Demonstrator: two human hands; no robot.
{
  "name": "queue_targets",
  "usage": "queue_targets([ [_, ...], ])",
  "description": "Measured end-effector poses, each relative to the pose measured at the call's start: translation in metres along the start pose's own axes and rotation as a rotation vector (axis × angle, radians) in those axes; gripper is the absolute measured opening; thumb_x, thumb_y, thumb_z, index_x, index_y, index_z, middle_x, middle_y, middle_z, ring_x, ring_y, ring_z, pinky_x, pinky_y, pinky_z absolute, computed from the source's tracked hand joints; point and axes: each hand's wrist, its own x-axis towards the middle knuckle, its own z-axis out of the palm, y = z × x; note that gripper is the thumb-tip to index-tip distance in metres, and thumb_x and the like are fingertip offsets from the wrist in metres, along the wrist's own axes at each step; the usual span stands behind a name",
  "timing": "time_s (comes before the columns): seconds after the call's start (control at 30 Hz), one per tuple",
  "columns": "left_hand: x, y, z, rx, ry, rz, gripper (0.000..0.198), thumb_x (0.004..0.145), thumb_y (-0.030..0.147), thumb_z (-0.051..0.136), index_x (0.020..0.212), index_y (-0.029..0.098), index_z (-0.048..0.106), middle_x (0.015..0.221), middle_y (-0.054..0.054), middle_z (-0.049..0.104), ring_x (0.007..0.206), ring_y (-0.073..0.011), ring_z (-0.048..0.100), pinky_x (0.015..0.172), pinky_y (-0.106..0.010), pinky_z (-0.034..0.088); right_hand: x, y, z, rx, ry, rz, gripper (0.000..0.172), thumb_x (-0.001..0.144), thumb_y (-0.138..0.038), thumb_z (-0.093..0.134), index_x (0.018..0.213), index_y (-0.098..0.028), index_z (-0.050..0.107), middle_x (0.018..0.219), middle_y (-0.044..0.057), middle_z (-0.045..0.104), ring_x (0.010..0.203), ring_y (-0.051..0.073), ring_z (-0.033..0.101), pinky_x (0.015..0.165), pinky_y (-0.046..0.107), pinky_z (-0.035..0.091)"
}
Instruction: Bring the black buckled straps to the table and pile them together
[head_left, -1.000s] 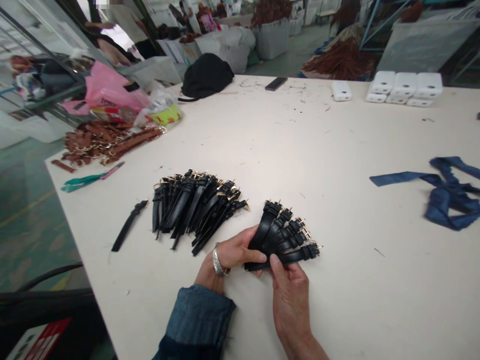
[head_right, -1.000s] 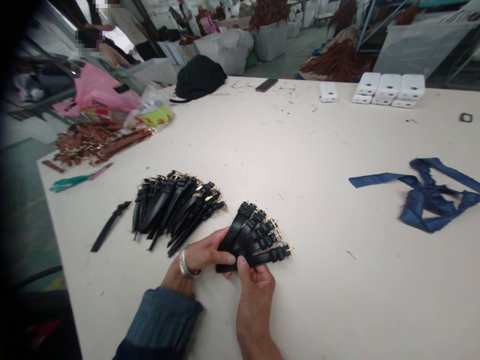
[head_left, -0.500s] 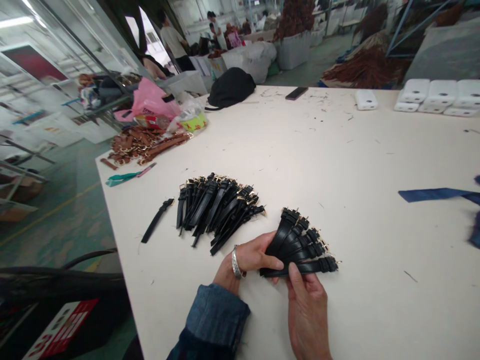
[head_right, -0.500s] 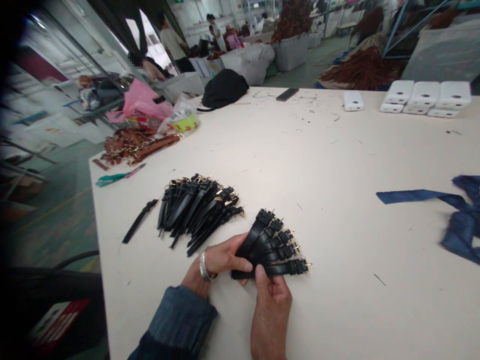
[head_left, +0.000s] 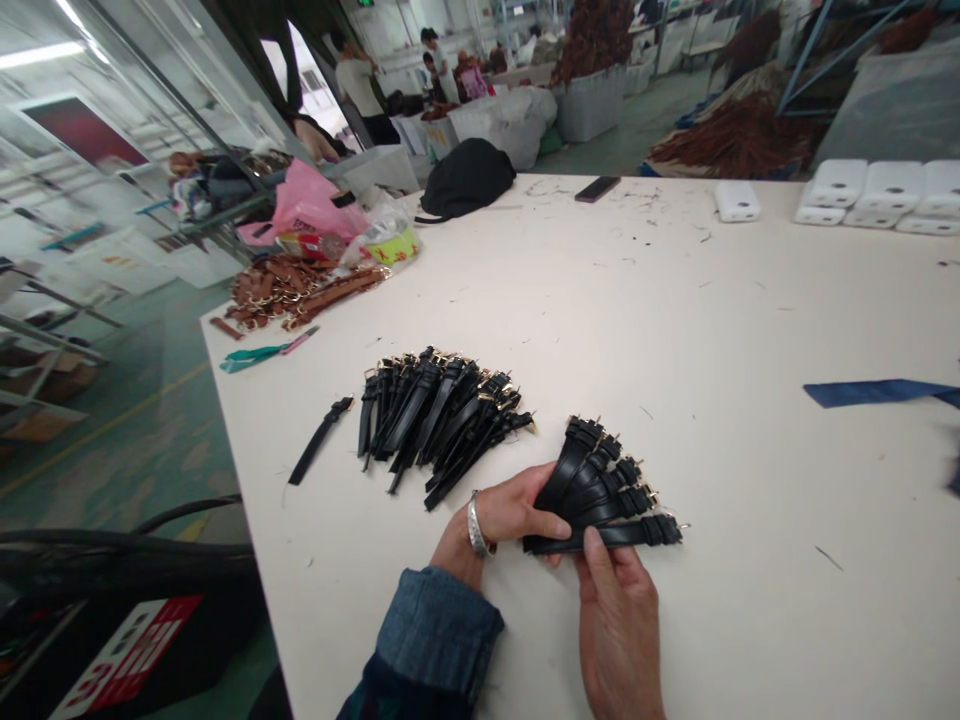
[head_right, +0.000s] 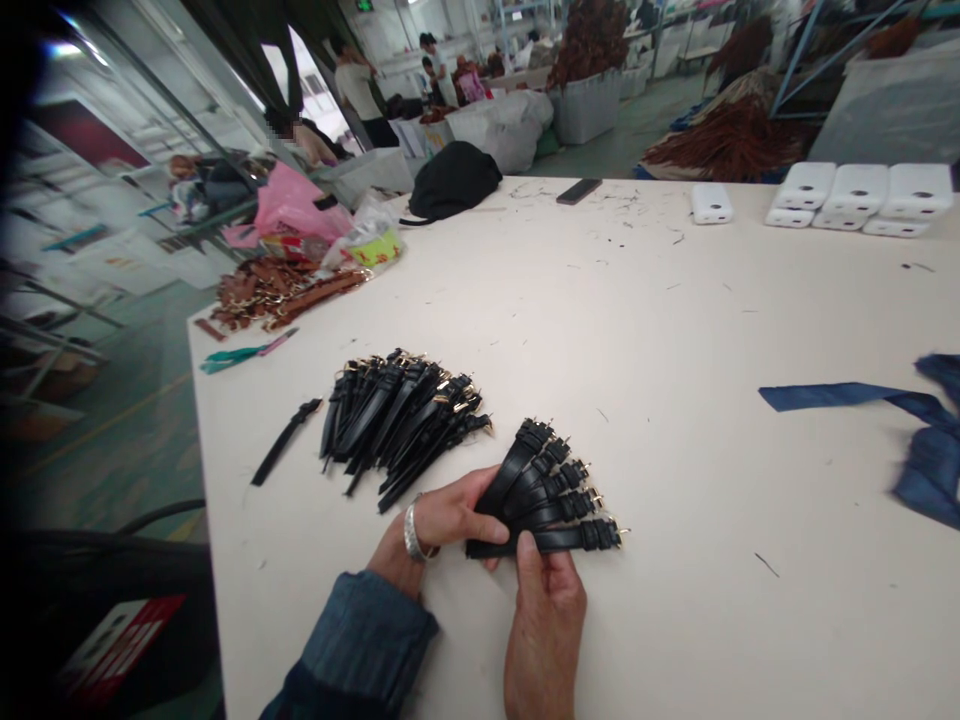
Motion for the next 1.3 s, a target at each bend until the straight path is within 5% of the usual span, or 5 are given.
queue_targets([
  [1.3, -0.0008, 0.0009, 0.0013, -0.022, 0.017, -0.002, 0.062, 0.062, 0.027, 0.076, 0.116, 0.018, 0.047, 0.085, -0.003, 0.061, 0.049, -0.0082, 0.057, 0.040, -0.016, 0.042, 0.0001, 0.0028, -0.0018, -0.017, 0.002, 0.005, 0.052, 0.074, -0.042, 0.063, 0.117, -0.015, 0.056, 0.093, 0.007, 0.068, 0.086, 0.019, 0.059, 0.083, 0.032, 0.046],
])
